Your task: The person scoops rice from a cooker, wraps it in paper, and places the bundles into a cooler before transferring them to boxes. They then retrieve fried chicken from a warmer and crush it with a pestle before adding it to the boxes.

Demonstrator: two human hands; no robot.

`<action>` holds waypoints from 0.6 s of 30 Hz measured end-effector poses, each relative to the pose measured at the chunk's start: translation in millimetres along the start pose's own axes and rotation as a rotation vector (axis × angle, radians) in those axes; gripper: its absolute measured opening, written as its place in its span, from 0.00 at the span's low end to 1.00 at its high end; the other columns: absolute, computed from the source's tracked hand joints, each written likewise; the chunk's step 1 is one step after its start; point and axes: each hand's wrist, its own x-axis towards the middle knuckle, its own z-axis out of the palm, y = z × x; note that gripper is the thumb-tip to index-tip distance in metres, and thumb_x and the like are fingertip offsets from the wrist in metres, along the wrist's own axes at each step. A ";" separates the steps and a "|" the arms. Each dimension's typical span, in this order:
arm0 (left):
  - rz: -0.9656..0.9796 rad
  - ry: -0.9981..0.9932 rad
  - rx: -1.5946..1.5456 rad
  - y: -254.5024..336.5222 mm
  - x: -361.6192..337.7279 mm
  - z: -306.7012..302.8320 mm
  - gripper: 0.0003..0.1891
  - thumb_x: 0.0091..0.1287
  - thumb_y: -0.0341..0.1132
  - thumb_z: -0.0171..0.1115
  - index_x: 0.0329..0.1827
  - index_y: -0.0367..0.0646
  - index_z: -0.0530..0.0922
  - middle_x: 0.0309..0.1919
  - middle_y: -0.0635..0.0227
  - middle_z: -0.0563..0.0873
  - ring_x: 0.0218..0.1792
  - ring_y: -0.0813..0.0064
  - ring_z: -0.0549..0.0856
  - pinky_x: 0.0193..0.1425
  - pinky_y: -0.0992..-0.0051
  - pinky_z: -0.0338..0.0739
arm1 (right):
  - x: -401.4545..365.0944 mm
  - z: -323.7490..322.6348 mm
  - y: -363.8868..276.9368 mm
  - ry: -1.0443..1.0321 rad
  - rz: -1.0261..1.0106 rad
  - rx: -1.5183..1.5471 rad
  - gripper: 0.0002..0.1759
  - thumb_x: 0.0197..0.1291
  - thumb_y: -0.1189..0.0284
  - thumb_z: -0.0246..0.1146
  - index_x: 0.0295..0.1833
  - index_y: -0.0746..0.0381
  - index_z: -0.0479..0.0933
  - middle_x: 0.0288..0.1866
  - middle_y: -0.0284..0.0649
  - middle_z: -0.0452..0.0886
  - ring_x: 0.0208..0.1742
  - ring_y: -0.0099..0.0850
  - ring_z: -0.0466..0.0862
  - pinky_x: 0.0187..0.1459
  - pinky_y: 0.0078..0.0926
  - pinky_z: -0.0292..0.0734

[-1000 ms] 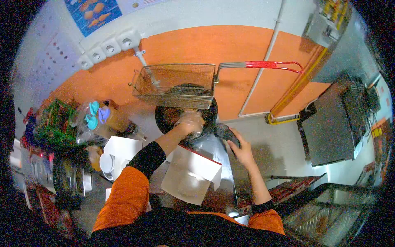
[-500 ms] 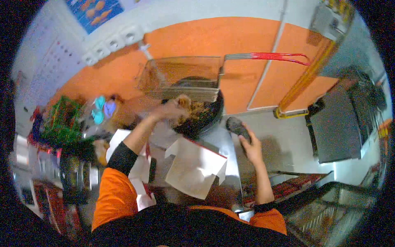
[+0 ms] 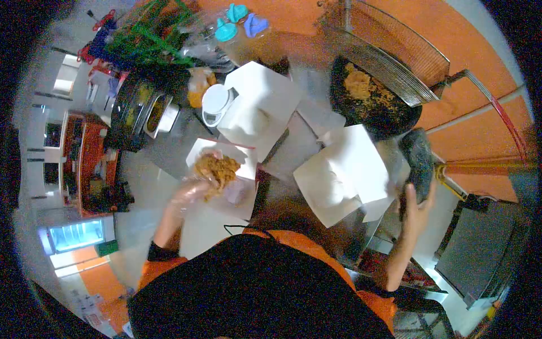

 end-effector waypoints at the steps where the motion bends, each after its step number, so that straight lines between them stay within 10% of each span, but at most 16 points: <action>1: -0.154 0.136 -0.101 -20.5 -12.2 -1.4 0.31 0.51 0.29 0.66 0.60 0.45 0.64 0.49 0.67 0.72 0.52 0.74 0.76 0.50 0.77 0.77 | -11.6 19.1 -23.0 -0.065 0.101 0.173 0.36 0.56 0.67 0.66 0.69 0.64 0.61 0.59 0.45 0.73 0.50 0.31 0.77 0.51 0.26 0.72; 3: -0.225 0.244 -0.122 -91.1 -5.9 -18.1 0.29 0.52 0.27 0.65 0.59 0.43 0.64 0.53 0.67 0.70 0.53 0.73 0.75 0.53 0.75 0.76 | -33.3 51.0 -38.7 -0.251 0.366 0.323 0.38 0.55 0.67 0.67 0.69 0.63 0.58 0.57 0.46 0.71 0.49 0.33 0.78 0.49 0.30 0.77; 5: 0.533 0.187 0.160 -139.1 23.2 -7.5 0.29 0.53 0.26 0.66 0.59 0.41 0.65 0.52 0.64 0.72 0.54 0.72 0.74 0.59 0.71 0.72 | -60.6 110.5 -67.7 -0.480 0.443 0.704 0.41 0.55 0.70 0.66 0.71 0.59 0.53 0.53 0.46 0.72 0.50 0.38 0.78 0.53 0.46 0.79; 10: 0.348 0.236 0.305 -182.9 25.5 -2.2 0.37 0.48 0.29 0.67 0.62 0.41 0.61 0.56 0.62 0.73 0.57 0.64 0.75 0.64 0.67 0.69 | -96.7 228.4 -75.2 -0.923 0.555 0.876 0.38 0.56 0.74 0.65 0.70 0.61 0.55 0.57 0.45 0.74 0.56 0.32 0.75 0.57 0.30 0.71; 13: 0.792 0.307 0.871 -167.5 18.5 1.8 0.32 0.49 0.29 0.67 0.59 0.39 0.65 0.58 0.57 0.73 0.57 0.58 0.75 0.63 0.65 0.69 | -108.6 255.9 -62.9 -0.917 0.345 0.672 0.39 0.55 0.73 0.67 0.70 0.61 0.56 0.57 0.43 0.74 0.55 0.30 0.75 0.57 0.28 0.70; 18: 0.832 0.473 0.800 -177.9 18.6 -11.6 0.30 0.46 0.29 0.68 0.56 0.41 0.70 0.56 0.47 0.71 0.56 0.47 0.74 0.59 0.59 0.71 | -104.5 260.1 -53.0 -0.877 0.332 0.562 0.39 0.54 0.72 0.68 0.70 0.60 0.57 0.55 0.38 0.74 0.54 0.28 0.74 0.57 0.26 0.69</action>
